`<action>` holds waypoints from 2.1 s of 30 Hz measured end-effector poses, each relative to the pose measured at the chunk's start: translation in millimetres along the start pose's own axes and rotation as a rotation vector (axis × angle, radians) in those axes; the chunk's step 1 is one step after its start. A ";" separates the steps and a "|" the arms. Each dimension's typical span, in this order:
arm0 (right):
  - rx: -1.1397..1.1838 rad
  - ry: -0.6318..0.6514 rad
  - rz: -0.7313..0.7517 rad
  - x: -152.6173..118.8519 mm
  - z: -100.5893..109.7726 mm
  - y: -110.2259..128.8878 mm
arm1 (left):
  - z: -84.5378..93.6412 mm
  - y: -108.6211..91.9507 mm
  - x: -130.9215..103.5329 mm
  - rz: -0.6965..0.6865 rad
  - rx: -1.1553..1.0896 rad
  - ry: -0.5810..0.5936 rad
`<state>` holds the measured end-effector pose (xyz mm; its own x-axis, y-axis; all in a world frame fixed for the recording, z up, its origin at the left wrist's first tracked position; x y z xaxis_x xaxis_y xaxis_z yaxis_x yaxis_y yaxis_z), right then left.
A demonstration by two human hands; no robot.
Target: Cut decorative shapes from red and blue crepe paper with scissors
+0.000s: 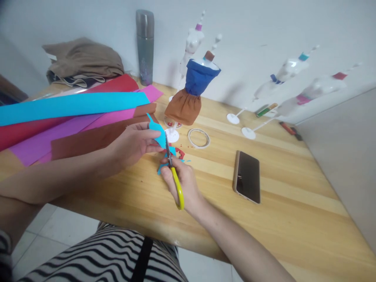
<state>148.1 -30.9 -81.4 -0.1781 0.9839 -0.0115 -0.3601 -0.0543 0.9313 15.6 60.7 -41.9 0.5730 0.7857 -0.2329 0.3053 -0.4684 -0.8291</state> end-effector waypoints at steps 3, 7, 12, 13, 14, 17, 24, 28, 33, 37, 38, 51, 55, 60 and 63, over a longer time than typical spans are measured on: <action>0.026 0.029 0.005 1.2 -0.6 0.5 | -0.7 0.0 -0.5 -0.017 0.015 0.016; 0.063 0.042 0.018 1.9 -0.6 0.7 | -4.6 1.6 -1.5 -0.004 0.013 0.045; 0.064 0.039 0.003 0.7 -0.2 1.6 | -7.7 3.2 -3.3 0.028 0.033 0.034; 0.063 0.039 0.001 0.7 -0.2 1.8 | -8.2 3.2 -3.4 0.027 0.036 0.033; 0.061 0.036 0.001 0.7 -0.2 2.0 | -8.5 3.3 -3.5 0.024 0.036 0.034; 0.049 0.033 0.002 1.4 -0.2 1.3 | -8.9 3.7 -3.3 0.023 0.031 0.034; 0.010 0.031 0.026 2.8 0.9 1.5 | -7.8 1.8 -5.0 0.005 0.055 0.015; -0.012 0.025 0.032 2.8 1.7 3.8 | -8.5 2.4 -4.9 -0.005 0.070 0.017; -0.068 0.000 0.034 3.0 3.0 6.4 | -10.7 1.8 -4.9 -0.008 0.078 0.028; -0.104 -0.011 0.038 3.2 4.0 9.8 | -10.8 1.0 -5.9 0.005 0.087 0.031; -0.111 -0.015 0.038 3.3 4.4 10.7 | -10.8 1.0 -6.0 0.007 0.084 0.034; -0.136 -0.029 0.051 3.9 4.6 11.2 | -10.1 0.5 -4.9 0.026 0.070 0.025; -0.117 -0.031 0.058 4.6 3.9 8.8 | -8.5 1.4 -4.0 0.039 0.073 0.011; -0.096 -0.044 0.061 4.6 4.0 6.3 | -8.7 0.9 -4.4 0.044 0.070 0.005; -0.082 -0.051 0.062 3.6 4.1 4.4 | -9.8 -0.3 -4.7 0.042 0.064 0.012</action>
<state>149.6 -26.9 -75.9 -0.1567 0.9855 0.0652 -0.4240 -0.1268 0.8967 20.3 53.2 -35.5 0.5936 0.7609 -0.2620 0.2323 -0.4737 -0.8495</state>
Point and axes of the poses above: each hand's wrist, its own x-axis towards the middle knuckle, its own z-axis out of the back of the hand, y = z × x, the point moved 6 cm from there along x, towards the middle knuckle, and after that the axes turned 10 degrees about y, right-handed, at the moved point
